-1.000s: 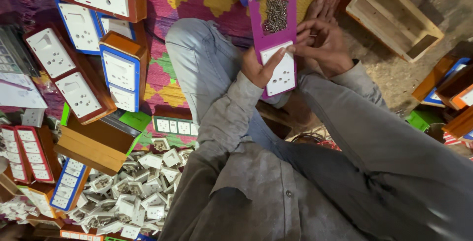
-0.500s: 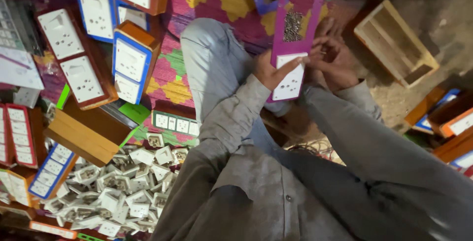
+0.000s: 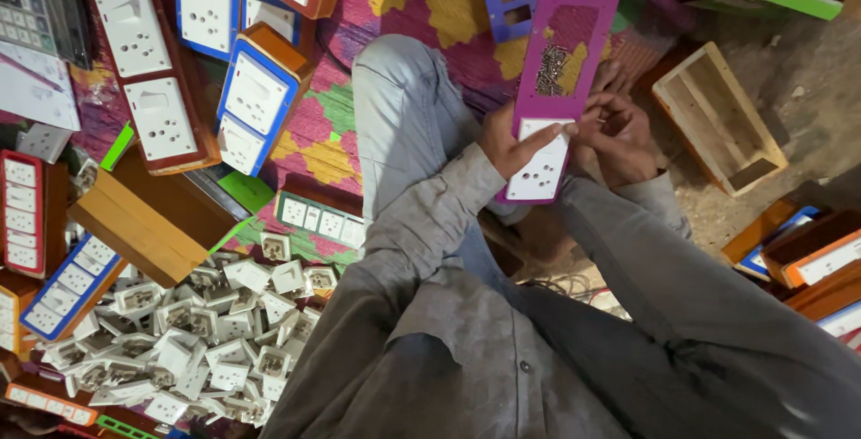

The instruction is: The person assembles a pink electrical socket plate by inserting a white socket module, aligning it, and securing it with screws. They handle the socket plate, module, and screws, tightening the screws by hand to complete the assembly.

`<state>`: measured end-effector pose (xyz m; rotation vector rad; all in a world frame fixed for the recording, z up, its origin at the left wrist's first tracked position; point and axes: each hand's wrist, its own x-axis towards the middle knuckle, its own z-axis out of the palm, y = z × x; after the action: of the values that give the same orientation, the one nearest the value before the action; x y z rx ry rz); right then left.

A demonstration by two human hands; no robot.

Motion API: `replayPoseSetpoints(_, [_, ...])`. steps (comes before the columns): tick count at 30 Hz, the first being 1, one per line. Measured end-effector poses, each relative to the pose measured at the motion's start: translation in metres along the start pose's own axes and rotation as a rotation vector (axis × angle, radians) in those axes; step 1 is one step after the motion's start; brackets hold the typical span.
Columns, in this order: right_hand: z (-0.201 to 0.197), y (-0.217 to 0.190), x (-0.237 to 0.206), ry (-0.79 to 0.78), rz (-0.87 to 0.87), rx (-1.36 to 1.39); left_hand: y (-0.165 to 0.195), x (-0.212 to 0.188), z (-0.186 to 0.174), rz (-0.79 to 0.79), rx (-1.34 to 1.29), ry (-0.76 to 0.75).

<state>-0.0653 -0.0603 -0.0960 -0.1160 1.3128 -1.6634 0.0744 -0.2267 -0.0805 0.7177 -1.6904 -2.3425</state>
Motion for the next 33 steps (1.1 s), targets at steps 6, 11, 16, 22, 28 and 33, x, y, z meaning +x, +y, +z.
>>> replayPoseSetpoints(6, [0.009,-0.007,0.001,0.0,0.018,-0.047,0.006,-0.002,-0.003,-0.069,0.103,0.047])
replayPoseSetpoints(11, [0.013,-0.006,-0.001,0.008,0.002,-0.017,0.008,-0.004,-0.004,-0.025,0.097,0.064])
replayPoseSetpoints(16, [0.012,-0.007,-0.001,0.011,0.002,-0.057,0.003,-0.004,-0.002,-0.026,0.11,0.084])
replayPoseSetpoints(22, [0.01,-0.006,0.0,0.011,-0.043,-0.035,0.003,-0.003,-0.002,0.033,0.198,0.107])
replayPoseSetpoints(28, [0.021,-0.015,-0.004,0.038,-0.044,-0.059,0.007,-0.002,-0.002,-0.013,0.167,0.123])
replayPoseSetpoints(33, [0.037,-0.036,-0.007,0.084,-0.39,-0.586,0.011,0.001,0.0,-0.044,-0.09,0.126])
